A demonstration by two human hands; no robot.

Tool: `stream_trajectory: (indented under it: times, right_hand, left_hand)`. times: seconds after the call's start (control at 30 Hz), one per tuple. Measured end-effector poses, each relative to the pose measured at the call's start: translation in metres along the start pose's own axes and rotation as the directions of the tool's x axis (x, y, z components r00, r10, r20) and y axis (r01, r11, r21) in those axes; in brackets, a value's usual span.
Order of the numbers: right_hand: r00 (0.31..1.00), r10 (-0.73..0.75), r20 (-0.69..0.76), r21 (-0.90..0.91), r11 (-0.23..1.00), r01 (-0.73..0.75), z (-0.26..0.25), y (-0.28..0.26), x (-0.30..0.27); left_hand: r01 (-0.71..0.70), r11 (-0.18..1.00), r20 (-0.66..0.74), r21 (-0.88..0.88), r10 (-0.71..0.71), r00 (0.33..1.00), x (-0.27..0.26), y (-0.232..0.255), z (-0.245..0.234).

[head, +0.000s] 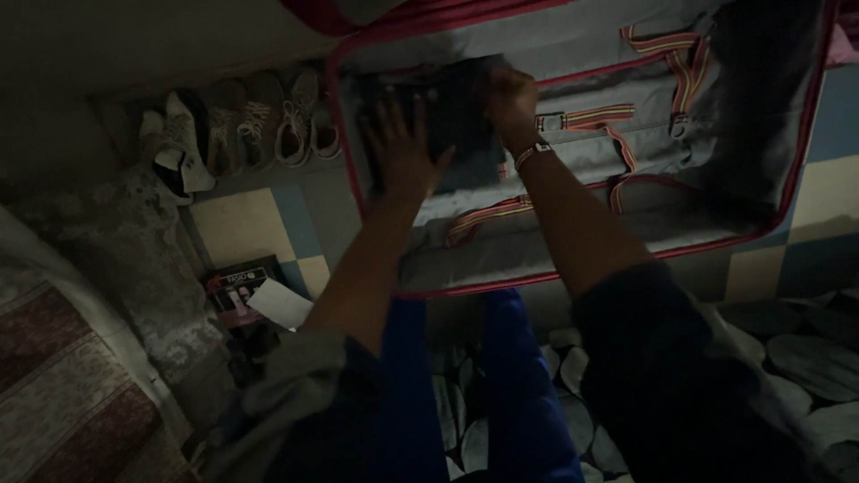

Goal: The person picks up a shirt from a pile of clothes on a bed, folds the shirt, and places it inside an open suitcase.

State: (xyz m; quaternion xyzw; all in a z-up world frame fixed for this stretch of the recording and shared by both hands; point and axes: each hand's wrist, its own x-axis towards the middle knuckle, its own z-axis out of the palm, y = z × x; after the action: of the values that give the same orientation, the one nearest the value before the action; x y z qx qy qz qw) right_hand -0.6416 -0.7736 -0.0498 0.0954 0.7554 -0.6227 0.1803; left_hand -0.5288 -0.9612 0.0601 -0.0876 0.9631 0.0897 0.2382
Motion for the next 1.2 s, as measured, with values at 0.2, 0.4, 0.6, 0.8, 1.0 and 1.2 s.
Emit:
stream_trajectory:
  times: [0.2,0.4,0.6,0.8,1.0,1.2]
  right_hand:
    - [0.985,0.17,0.025,0.212,0.962,-0.171,-0.002,0.0,0.002]
    - [0.99,0.13,0.061,0.11,0.985,-0.136,-0.002,-0.008,0.001]
    - [0.97,0.183,0.158,0.159,0.965,-0.208,-0.005,-0.009,0.004]
    - [0.994,-0.008,0.105,0.504,0.862,-0.046,-0.011,0.015,0.0]
    - [0.859,-0.486,0.162,-0.607,0.637,0.475,0.008,0.005,-0.083]
    - [0.912,-0.275,0.304,-0.851,0.352,0.389,0.014,-0.04,-0.105]
  left_hand:
    - [0.006,1.0,-0.15,-0.028,-0.01,0.989,0.01,0.0,0.016]
    - [-0.142,0.986,-0.137,0.087,0.153,0.979,0.038,-0.014,0.026]
    - [-0.053,0.981,0.059,0.187,0.042,0.997,0.044,-0.005,0.014]
    - [-0.167,0.985,-0.213,0.035,0.171,0.962,0.025,-0.006,0.021]
    - [-0.301,0.954,-0.376,0.014,0.284,0.882,0.004,0.009,0.038]
    - [-0.219,0.974,-0.243,-0.063,0.198,0.95,0.016,-0.003,0.028]
